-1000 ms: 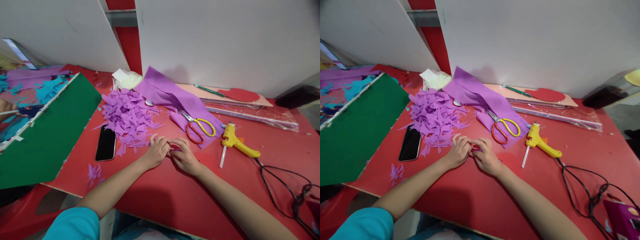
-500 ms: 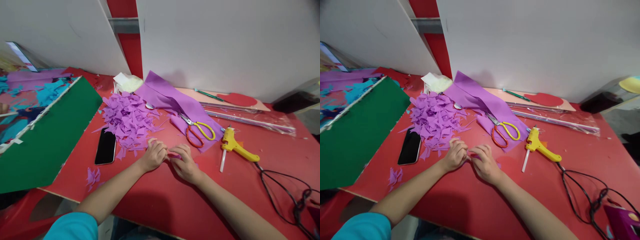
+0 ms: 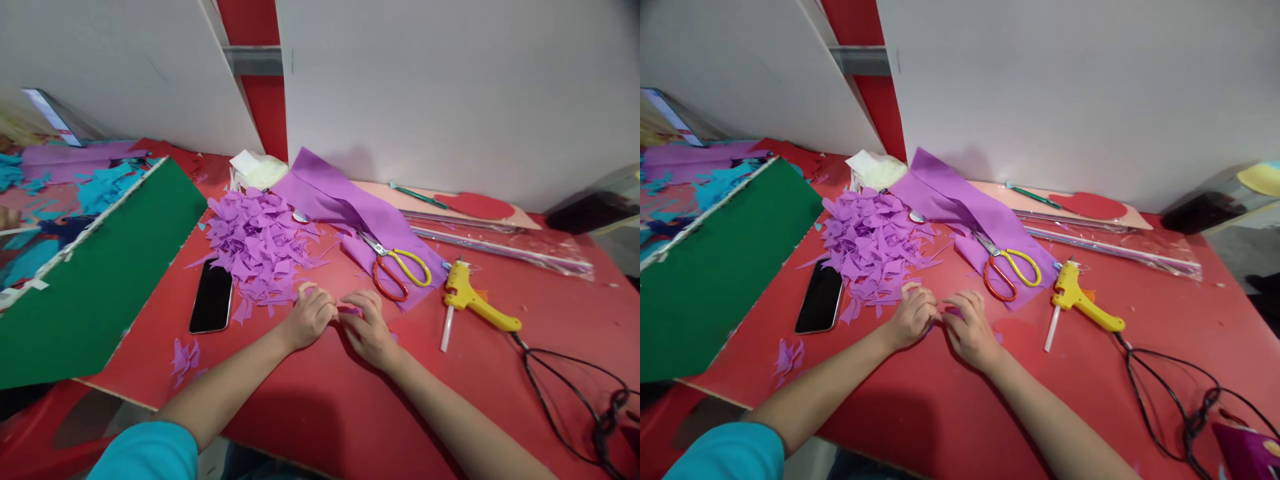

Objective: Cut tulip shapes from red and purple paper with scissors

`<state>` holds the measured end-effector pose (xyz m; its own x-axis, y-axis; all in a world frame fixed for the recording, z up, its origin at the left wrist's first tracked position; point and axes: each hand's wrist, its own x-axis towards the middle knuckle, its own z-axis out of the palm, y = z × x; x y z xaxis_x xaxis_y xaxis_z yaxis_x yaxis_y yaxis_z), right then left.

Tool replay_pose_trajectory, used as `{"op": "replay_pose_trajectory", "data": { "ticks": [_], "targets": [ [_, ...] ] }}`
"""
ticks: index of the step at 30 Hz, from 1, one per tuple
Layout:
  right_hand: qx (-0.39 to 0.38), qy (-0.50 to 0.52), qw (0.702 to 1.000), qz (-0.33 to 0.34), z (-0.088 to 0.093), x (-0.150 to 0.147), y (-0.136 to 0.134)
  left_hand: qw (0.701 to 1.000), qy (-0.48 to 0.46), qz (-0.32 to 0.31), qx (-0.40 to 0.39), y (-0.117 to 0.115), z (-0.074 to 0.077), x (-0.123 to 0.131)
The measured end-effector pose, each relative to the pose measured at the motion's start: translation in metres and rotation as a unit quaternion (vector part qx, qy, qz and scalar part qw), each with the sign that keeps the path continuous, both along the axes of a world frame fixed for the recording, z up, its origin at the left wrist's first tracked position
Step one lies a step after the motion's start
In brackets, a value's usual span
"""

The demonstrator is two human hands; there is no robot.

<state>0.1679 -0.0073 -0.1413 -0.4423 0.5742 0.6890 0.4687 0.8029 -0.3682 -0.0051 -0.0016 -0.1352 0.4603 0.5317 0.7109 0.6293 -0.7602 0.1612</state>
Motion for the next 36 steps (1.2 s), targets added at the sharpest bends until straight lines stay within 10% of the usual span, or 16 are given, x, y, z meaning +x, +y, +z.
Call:
{"op": "replay_pose_trajectory", "data": {
  "ticks": [36],
  "targets": [
    [-0.023,0.003,0.999,-0.025,0.006,-0.004,0.002,0.992,-0.034,0.002,-0.118,0.003,-0.005,-0.005]
  ]
}}
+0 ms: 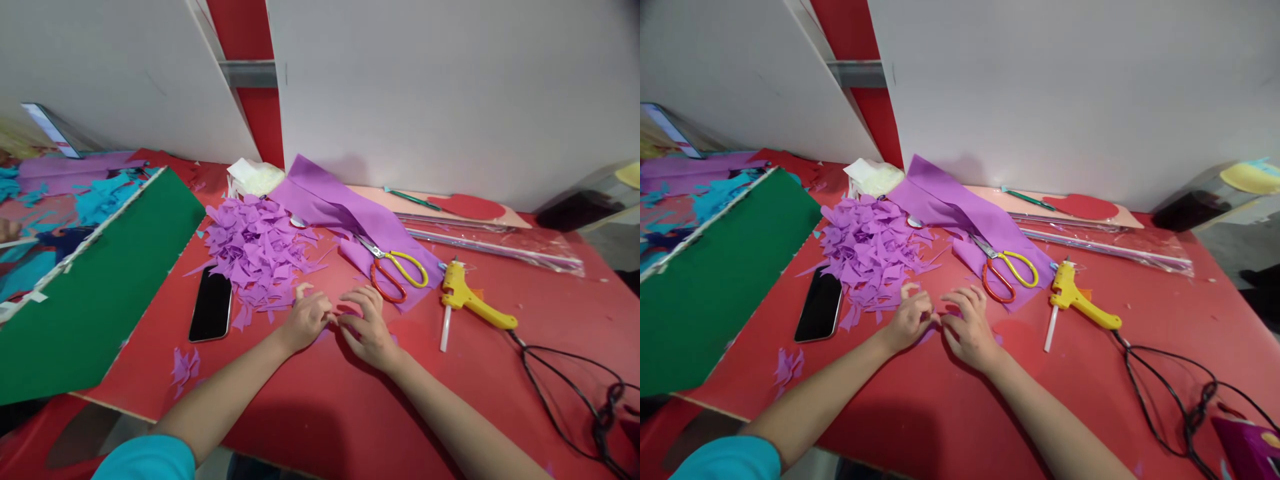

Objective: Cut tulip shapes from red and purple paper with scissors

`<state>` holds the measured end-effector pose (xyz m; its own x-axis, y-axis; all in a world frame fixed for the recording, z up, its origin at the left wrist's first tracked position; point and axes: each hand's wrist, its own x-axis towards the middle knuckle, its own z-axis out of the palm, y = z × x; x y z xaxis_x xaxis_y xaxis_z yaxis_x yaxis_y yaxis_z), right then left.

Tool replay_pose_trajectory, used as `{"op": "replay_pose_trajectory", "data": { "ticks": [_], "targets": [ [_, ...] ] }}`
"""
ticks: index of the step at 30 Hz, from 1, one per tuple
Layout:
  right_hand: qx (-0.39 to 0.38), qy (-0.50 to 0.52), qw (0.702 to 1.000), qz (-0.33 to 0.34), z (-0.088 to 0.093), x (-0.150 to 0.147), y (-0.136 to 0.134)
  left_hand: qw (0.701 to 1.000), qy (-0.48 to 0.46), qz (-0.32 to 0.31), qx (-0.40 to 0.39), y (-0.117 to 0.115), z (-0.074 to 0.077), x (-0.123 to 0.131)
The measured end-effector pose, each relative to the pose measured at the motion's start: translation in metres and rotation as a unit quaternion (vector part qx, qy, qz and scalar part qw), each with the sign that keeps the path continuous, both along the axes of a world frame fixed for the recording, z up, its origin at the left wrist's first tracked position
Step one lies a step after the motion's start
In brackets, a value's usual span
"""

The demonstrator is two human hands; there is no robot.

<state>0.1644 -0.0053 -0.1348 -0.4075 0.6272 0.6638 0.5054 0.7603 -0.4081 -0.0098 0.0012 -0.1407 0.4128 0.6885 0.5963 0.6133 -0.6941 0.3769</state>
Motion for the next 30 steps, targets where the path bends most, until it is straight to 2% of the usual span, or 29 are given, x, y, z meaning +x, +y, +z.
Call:
{"op": "replay_pose_trajectory", "data": {
  "ticks": [6,17,30],
  "targets": [
    [-0.003,0.019,1.0,-0.008,-0.004,0.0026,-0.0008,1.0,0.015,-0.02,-0.014,-0.0023,0.0046,0.0005],
    [-0.006,0.031,0.999,-0.016,-0.0033,0.0035,-0.0002,0.999,0.049,0.01,0.005,-0.0023,0.0074,0.0011],
    [-0.004,-0.008,0.999,0.031,-0.0024,0.0095,-0.0005,0.993,0.09,-0.013,0.079,-0.0044,0.0065,0.0058]
  ]
}}
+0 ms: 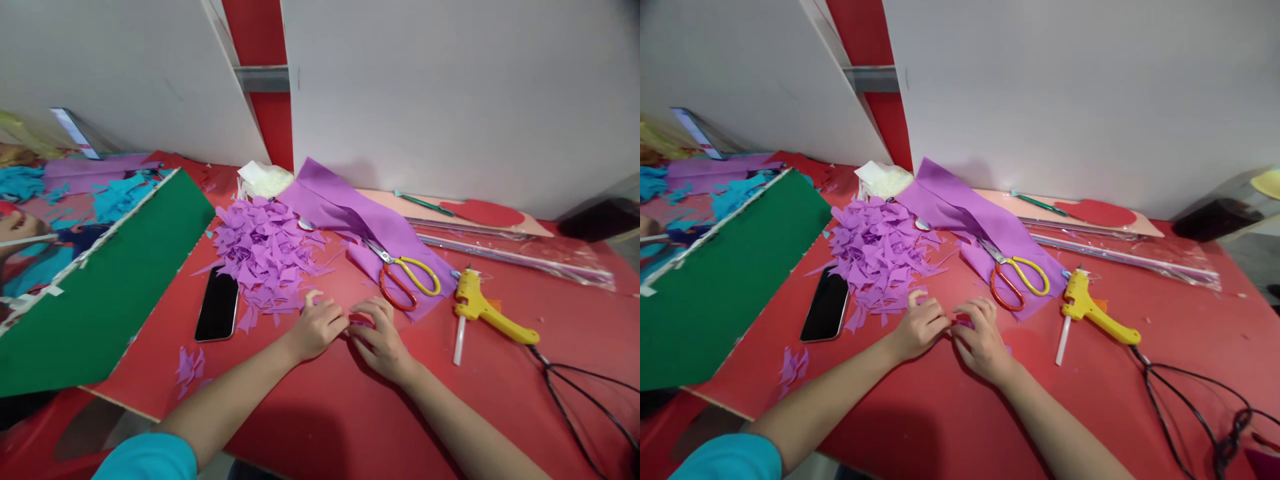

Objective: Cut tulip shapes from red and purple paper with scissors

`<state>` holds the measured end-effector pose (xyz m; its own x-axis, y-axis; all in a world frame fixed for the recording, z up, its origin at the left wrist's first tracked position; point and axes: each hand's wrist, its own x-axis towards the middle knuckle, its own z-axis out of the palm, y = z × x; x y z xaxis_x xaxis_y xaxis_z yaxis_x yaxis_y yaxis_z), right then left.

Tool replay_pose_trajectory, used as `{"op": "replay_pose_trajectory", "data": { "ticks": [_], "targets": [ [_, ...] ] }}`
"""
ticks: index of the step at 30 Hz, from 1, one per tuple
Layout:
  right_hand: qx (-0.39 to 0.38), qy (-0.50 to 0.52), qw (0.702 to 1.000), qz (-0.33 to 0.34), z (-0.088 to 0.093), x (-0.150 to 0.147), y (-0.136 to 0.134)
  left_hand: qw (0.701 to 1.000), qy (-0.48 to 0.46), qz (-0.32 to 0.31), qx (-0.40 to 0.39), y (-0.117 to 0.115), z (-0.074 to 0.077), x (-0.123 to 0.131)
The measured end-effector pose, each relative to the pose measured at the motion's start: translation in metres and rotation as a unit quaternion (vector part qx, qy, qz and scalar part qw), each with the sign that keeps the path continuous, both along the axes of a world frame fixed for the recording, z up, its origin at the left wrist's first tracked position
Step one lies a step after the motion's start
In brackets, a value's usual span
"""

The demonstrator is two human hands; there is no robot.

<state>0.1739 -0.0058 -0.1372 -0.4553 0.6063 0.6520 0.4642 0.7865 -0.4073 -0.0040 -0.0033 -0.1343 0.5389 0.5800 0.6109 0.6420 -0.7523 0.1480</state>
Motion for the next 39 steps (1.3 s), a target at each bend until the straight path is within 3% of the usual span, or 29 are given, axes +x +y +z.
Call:
{"op": "replay_pose_trajectory", "data": {
  "ticks": [10,22,28,32,39],
  "targets": [
    [-0.015,0.006,1.0,0.016,-0.002,0.001,0.0,0.996,0.061,-0.008,0.064,-0.005,0.006,0.001],
    [-0.016,-0.008,1.0,0.018,0.0,0.001,0.001,0.998,0.046,0.007,0.04,-0.004,0.003,0.002],
    [-0.019,0.027,0.999,-0.041,0.001,-0.001,0.002,0.999,0.022,0.018,0.014,-0.002,0.007,0.0],
    [-0.024,0.022,0.997,-0.067,-0.001,0.002,0.005,0.999,0.035,0.012,0.038,-0.001,0.009,-0.003],
    [-0.067,-0.077,0.982,-0.157,-0.001,0.01,0.017,0.994,0.082,0.052,0.043,0.002,0.015,-0.017]
  ]
}}
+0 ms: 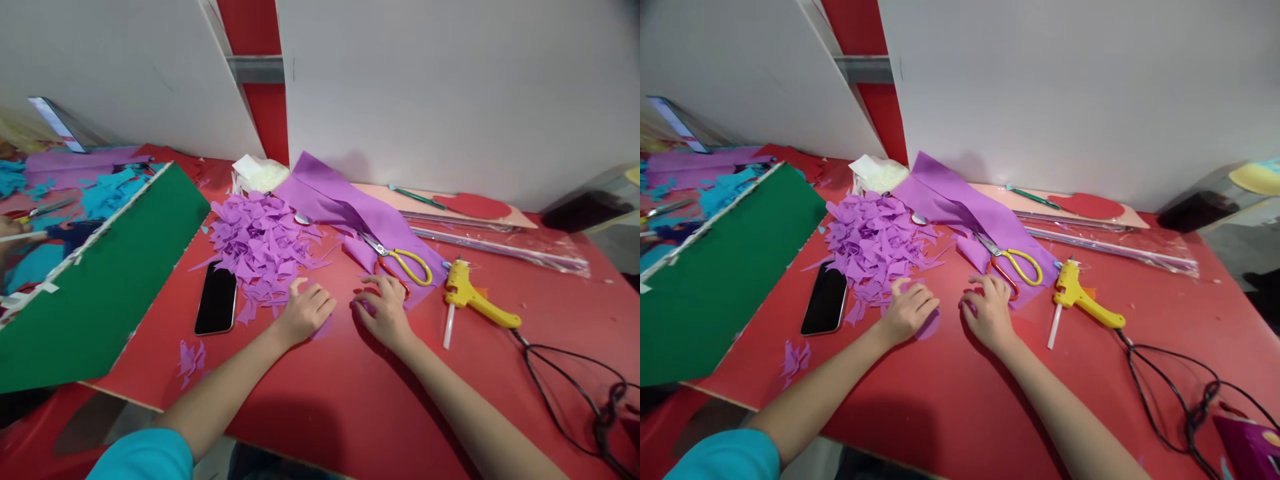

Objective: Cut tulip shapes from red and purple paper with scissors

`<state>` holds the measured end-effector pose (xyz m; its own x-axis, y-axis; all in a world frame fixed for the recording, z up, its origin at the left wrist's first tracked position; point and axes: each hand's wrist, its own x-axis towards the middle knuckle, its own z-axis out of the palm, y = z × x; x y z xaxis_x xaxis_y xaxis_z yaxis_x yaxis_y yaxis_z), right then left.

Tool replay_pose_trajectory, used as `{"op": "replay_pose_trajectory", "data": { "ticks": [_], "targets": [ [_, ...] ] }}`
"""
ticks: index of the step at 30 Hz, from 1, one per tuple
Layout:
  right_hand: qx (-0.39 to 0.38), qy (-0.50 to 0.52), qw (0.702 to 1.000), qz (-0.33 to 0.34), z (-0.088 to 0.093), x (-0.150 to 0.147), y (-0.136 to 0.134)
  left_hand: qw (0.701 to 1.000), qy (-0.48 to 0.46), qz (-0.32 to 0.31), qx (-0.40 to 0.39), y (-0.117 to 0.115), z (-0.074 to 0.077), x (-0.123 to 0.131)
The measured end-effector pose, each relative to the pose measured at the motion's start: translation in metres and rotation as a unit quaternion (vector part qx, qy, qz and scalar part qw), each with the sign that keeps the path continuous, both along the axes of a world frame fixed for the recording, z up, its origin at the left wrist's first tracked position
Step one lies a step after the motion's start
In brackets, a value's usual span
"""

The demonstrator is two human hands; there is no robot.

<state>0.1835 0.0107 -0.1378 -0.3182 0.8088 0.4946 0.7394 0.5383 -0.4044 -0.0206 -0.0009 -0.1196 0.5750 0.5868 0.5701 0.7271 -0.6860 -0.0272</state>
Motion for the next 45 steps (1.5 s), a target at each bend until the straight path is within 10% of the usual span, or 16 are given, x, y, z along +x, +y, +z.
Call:
{"op": "replay_pose_trajectory", "data": {
  "ticks": [14,45],
  "targets": [
    [-0.031,-0.09,0.995,-0.021,0.004,-0.003,0.023,0.993,-0.023,0.099,-0.052,0.004,-0.002,-0.019],
    [0.039,-0.116,0.992,-0.001,-0.001,-0.041,-0.016,0.965,-0.015,0.086,-0.247,-0.003,-0.004,-0.011]
  ]
}}
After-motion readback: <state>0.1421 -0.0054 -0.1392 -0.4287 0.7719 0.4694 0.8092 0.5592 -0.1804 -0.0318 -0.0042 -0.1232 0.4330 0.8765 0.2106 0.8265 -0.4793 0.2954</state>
